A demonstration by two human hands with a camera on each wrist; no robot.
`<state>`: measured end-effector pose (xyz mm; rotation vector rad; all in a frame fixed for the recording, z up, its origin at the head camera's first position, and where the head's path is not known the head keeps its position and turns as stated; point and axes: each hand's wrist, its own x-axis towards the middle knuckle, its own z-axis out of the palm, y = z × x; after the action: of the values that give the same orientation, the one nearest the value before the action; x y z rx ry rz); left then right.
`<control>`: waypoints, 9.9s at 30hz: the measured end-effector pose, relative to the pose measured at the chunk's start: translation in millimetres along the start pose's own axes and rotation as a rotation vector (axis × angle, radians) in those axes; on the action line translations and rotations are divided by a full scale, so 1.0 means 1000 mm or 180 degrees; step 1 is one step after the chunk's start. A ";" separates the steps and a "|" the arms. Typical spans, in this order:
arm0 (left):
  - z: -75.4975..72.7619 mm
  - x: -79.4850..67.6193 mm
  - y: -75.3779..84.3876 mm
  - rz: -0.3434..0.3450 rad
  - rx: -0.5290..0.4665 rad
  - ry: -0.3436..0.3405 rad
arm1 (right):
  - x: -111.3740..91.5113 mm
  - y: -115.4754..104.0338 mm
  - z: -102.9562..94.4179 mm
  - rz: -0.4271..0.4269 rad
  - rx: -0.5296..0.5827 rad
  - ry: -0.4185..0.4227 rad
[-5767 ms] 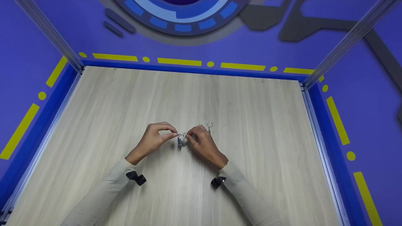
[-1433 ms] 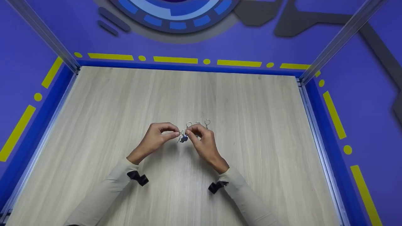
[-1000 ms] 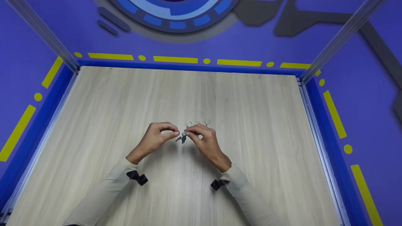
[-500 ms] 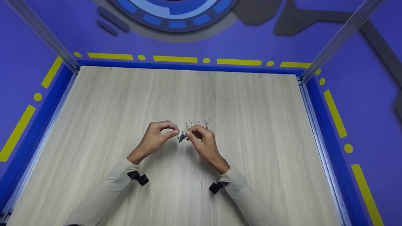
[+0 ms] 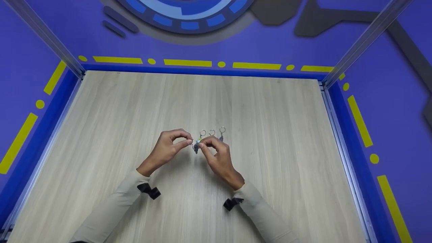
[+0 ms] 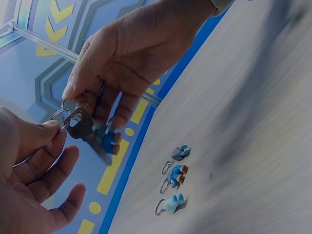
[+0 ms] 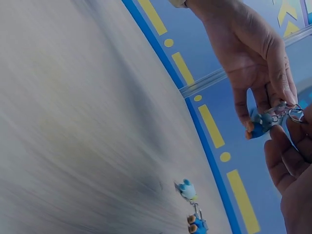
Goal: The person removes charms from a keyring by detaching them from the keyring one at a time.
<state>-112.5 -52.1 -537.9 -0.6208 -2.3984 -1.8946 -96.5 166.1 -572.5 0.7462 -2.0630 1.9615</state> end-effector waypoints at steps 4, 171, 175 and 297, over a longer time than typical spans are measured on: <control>0.000 0.000 0.002 0.0011 0.0017 -0.0030 | 0.002 -0.002 -0.001 -0.0084 0.0013 0.0055; 0.013 0.007 0.021 0.0105 0.0528 0.0283 | 0.018 -0.008 -0.014 -0.0626 -0.0810 0.0033; 0.014 0.009 0.021 -0.0005 0.0431 0.0227 | 0.017 -0.006 -0.013 -0.0682 -0.0700 0.0105; 0.022 -0.005 0.009 -0.0865 -0.1064 0.0145 | -0.001 0.004 0.000 -0.0818 -0.0622 0.0559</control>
<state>-99.8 -31.8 -536.6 -0.2623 -2.2517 -2.4180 -98.0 166.1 -576.4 0.7275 -1.9138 1.6018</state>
